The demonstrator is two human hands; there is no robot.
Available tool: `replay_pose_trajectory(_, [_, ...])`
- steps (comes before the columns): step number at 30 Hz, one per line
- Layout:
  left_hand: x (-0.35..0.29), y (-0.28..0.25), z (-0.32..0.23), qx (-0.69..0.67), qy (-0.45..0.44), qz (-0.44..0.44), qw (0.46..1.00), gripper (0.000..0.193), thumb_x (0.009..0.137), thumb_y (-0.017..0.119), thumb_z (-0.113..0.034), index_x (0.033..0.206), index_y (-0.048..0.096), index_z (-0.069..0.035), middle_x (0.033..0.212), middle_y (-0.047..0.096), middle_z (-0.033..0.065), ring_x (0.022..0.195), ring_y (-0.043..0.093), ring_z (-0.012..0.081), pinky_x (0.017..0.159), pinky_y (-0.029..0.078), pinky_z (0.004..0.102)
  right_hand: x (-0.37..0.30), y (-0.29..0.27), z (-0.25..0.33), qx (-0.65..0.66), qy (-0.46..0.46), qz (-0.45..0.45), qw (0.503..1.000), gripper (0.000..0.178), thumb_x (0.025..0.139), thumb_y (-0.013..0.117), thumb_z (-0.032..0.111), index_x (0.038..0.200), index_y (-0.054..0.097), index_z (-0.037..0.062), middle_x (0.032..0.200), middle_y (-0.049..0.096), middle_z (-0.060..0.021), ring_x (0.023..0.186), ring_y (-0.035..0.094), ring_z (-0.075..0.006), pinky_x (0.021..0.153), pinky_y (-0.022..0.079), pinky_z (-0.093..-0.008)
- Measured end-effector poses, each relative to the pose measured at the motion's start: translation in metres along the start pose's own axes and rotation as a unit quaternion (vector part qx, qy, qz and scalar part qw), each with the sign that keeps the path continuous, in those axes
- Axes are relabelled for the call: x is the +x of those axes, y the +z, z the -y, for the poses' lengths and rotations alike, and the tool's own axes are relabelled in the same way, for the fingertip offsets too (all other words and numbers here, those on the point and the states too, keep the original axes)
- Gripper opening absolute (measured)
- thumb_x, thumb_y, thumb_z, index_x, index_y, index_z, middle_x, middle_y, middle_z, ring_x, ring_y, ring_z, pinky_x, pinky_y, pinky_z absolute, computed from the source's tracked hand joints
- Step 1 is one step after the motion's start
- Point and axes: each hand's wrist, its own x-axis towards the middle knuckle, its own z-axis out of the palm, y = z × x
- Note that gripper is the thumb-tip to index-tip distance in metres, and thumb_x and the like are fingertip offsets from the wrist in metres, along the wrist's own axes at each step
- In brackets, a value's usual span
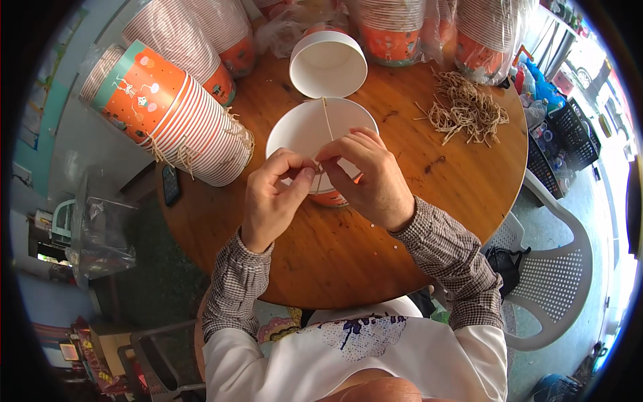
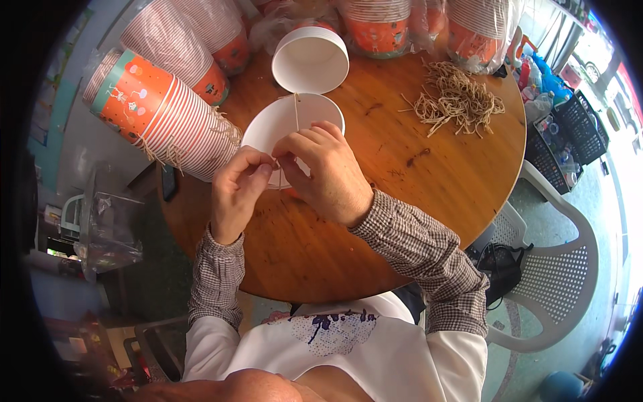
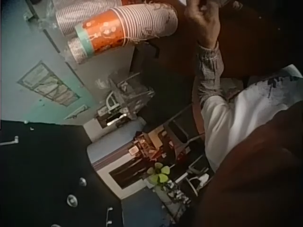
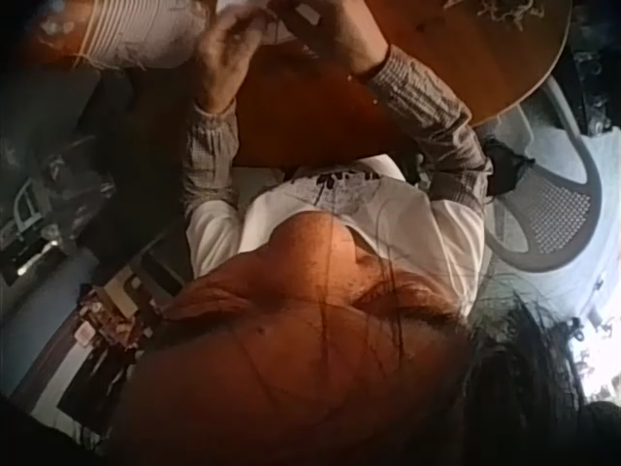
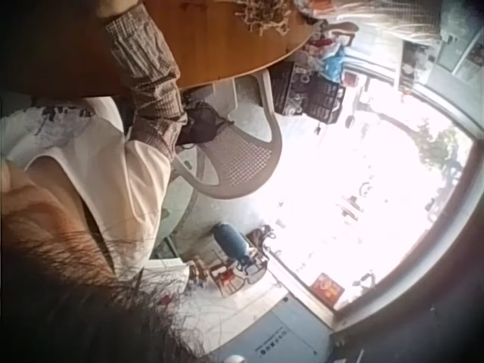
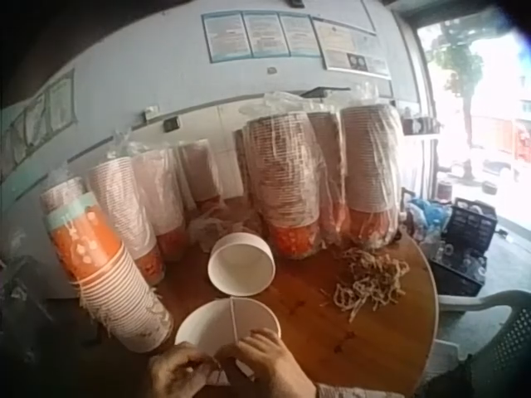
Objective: Attaching twine handles to decorative paper buckets.
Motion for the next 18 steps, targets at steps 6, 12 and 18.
replay_pose_trajectory(6, [0.001, -0.006, -0.003, -0.251, -0.109, 0.047, 0.961, 0.021, 0.096, 0.058, -0.014, 0.101, 0.063, 0.006, 0.093, 0.067, 0.0058, 0.081, 0.062, 0.0103, 0.075, 0.052, 0.0236, -0.002, 0.001, 0.007, 0.067, 0.011, -0.003, 0.998, 0.017, 0.081, 0.066, -0.001, 0.096, 0.06, 0.0048, 0.088, 0.066, -0.0059, 0.087, 0.064, -0.0246, 0.102, 0.04, -0.0436])
replay_pose_trajectory(12, [0.001, -0.005, -0.002, -0.276, -0.111, 0.045, 0.954, 0.023, 0.097, 0.059, -0.015, 0.103, 0.063, 0.006, 0.091, 0.068, 0.0074, 0.078, 0.064, 0.012, 0.076, 0.053, 0.0247, -0.006, 0.0, 0.009, 0.062, 0.006, -0.005, 0.998, 0.017, 0.083, 0.067, 0.001, 0.098, 0.062, 0.0074, 0.087, 0.067, -0.0022, 0.085, 0.067, -0.0189, 0.104, 0.038, -0.0463])
replay_pose_trajectory(18, [0.0, 0.0, -0.008, -0.247, -0.11, 0.051, 0.961, 0.018, 0.094, 0.061, -0.009, 0.103, 0.064, 0.007, 0.092, 0.068, 0.0072, 0.079, 0.064, 0.0115, 0.074, 0.054, 0.0243, -0.006, -0.002, 0.001, 0.017, -0.019, -0.022, 0.999, 0.014, 0.083, 0.066, 0.005, 0.096, 0.062, 0.009, 0.08, 0.066, -0.0017, 0.083, 0.066, -0.0188, 0.103, 0.038, -0.0464])
